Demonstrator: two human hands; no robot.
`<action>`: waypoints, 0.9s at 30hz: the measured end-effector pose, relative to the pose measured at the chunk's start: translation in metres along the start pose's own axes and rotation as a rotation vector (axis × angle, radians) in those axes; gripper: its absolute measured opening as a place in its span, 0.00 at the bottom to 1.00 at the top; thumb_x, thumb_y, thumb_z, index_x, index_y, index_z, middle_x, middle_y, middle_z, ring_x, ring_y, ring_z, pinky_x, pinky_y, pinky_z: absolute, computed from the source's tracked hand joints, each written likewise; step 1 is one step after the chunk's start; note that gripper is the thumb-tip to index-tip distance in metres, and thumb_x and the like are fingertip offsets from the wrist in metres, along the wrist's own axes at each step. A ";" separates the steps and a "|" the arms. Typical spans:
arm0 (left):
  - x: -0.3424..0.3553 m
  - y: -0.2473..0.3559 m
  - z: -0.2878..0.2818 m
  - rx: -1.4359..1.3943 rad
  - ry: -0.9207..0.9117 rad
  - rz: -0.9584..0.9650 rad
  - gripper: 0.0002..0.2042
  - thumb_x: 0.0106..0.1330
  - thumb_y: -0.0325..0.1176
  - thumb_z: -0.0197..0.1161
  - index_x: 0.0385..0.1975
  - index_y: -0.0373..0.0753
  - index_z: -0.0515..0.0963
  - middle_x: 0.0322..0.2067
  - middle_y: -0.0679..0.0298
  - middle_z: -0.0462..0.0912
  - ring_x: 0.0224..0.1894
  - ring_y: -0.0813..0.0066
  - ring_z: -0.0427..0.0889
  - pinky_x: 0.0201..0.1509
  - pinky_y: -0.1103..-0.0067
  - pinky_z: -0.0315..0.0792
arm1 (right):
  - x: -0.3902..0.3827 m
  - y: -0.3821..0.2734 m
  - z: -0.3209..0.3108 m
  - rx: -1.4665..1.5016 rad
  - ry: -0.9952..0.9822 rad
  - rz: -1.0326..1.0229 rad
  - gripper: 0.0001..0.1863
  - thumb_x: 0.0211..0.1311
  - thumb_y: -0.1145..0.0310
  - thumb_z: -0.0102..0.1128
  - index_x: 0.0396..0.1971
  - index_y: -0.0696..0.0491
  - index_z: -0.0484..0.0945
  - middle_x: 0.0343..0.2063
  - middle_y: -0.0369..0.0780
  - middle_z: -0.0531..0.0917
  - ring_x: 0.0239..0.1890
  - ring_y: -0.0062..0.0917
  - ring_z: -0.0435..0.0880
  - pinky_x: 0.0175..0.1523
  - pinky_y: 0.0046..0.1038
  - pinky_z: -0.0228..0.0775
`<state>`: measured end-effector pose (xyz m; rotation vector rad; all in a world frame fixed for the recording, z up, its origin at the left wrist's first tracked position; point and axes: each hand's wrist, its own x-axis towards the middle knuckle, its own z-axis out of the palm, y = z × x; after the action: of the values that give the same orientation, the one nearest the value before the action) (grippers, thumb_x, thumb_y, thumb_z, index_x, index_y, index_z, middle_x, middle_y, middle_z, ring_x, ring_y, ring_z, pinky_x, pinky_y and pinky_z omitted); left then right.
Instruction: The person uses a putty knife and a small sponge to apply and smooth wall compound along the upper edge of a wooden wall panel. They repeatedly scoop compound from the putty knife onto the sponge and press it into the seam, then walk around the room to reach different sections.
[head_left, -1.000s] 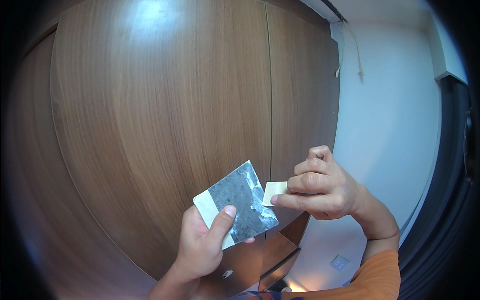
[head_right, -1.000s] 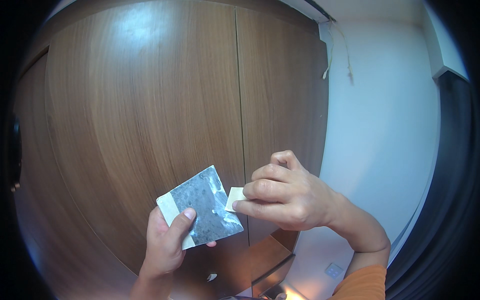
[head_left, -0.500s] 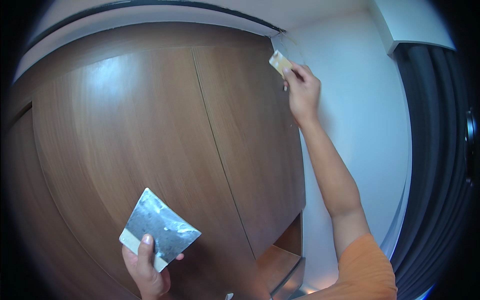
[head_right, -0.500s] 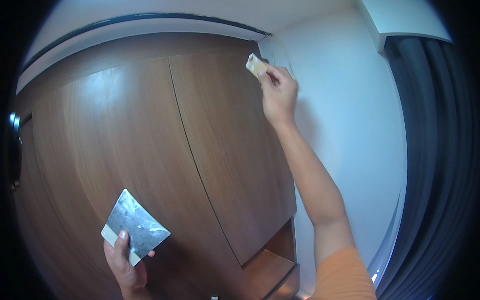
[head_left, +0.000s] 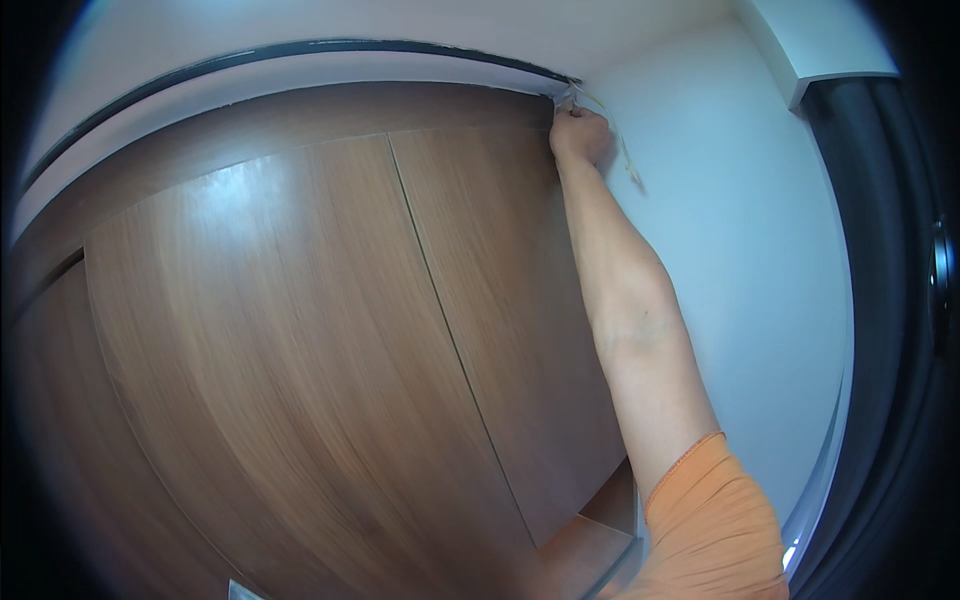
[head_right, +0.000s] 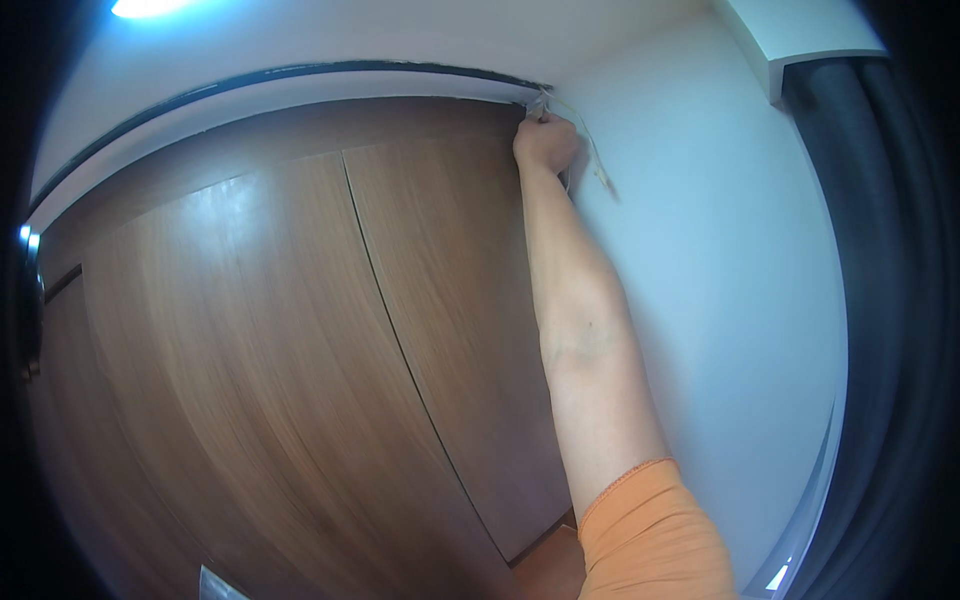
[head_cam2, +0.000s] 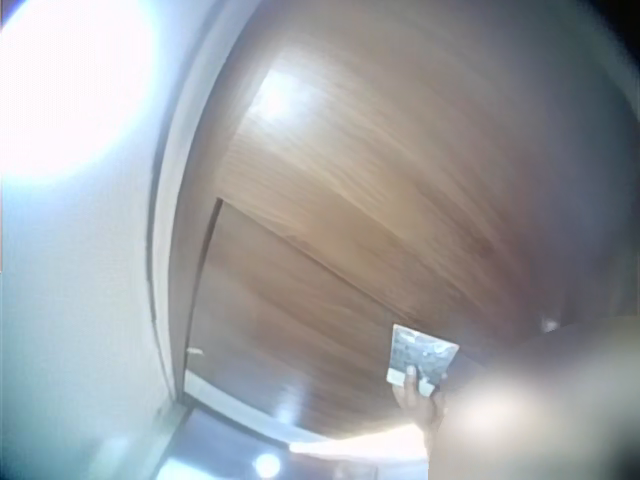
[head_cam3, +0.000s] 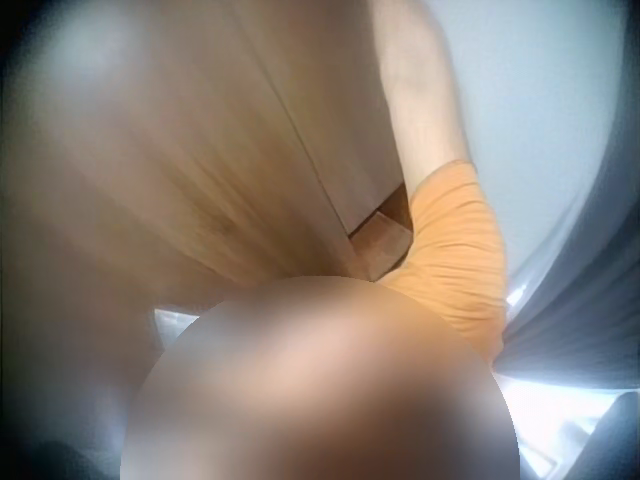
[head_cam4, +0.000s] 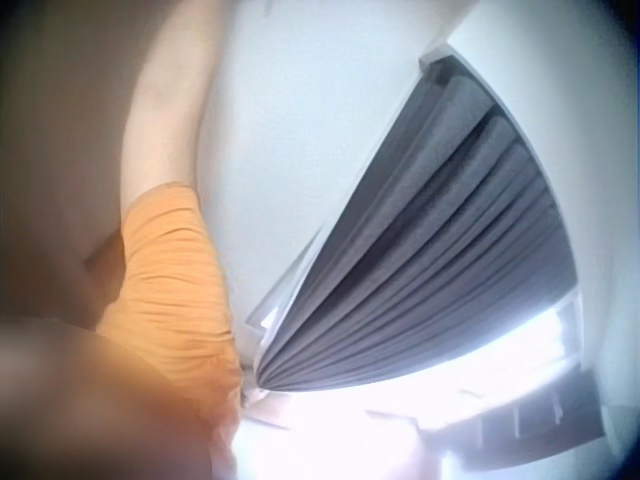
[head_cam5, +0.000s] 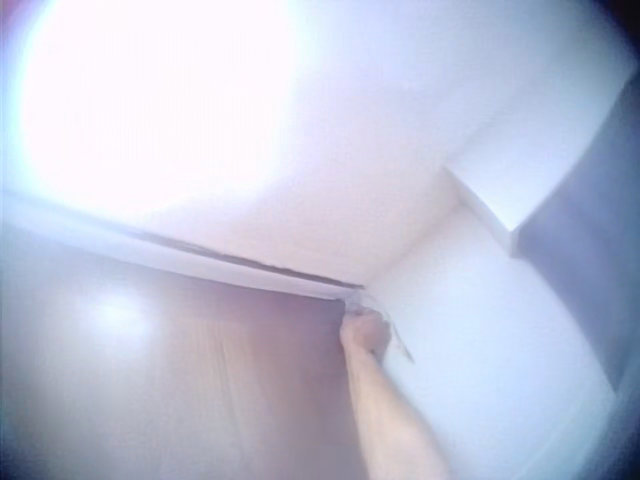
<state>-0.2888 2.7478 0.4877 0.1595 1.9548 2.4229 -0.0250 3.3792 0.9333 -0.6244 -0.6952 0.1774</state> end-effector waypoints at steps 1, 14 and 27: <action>0.007 -0.007 -0.014 0.026 -0.014 0.043 0.23 0.79 0.45 0.56 0.63 0.33 0.71 0.50 0.58 0.77 0.47 0.66 0.79 0.47 0.72 0.82 | 0.001 -0.002 0.001 -0.033 0.024 -0.037 0.12 0.57 0.63 0.67 0.35 0.54 0.91 0.35 0.52 0.89 0.42 0.49 0.88 0.51 0.44 0.79; 0.019 -0.057 -0.063 -0.200 0.044 0.169 0.23 0.66 0.35 0.65 0.58 0.32 0.70 0.45 0.53 0.79 0.42 0.58 0.82 0.29 0.69 0.80 | 0.017 -0.018 0.017 -0.087 0.033 0.015 0.14 0.62 0.61 0.63 0.32 0.57 0.90 0.36 0.52 0.89 0.42 0.48 0.89 0.51 0.43 0.81; 0.013 -0.059 -0.063 -0.210 -0.001 0.252 0.22 0.66 0.35 0.66 0.56 0.32 0.71 0.43 0.54 0.80 0.38 0.61 0.83 0.28 0.70 0.80 | 0.022 -0.025 0.021 -0.135 0.022 0.029 0.11 0.59 0.64 0.65 0.36 0.53 0.90 0.40 0.48 0.89 0.45 0.45 0.89 0.54 0.41 0.81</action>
<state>-0.3107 2.6999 0.4178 0.4252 1.7586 2.7619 -0.0226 3.3769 0.9721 -0.7643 -0.6808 0.1506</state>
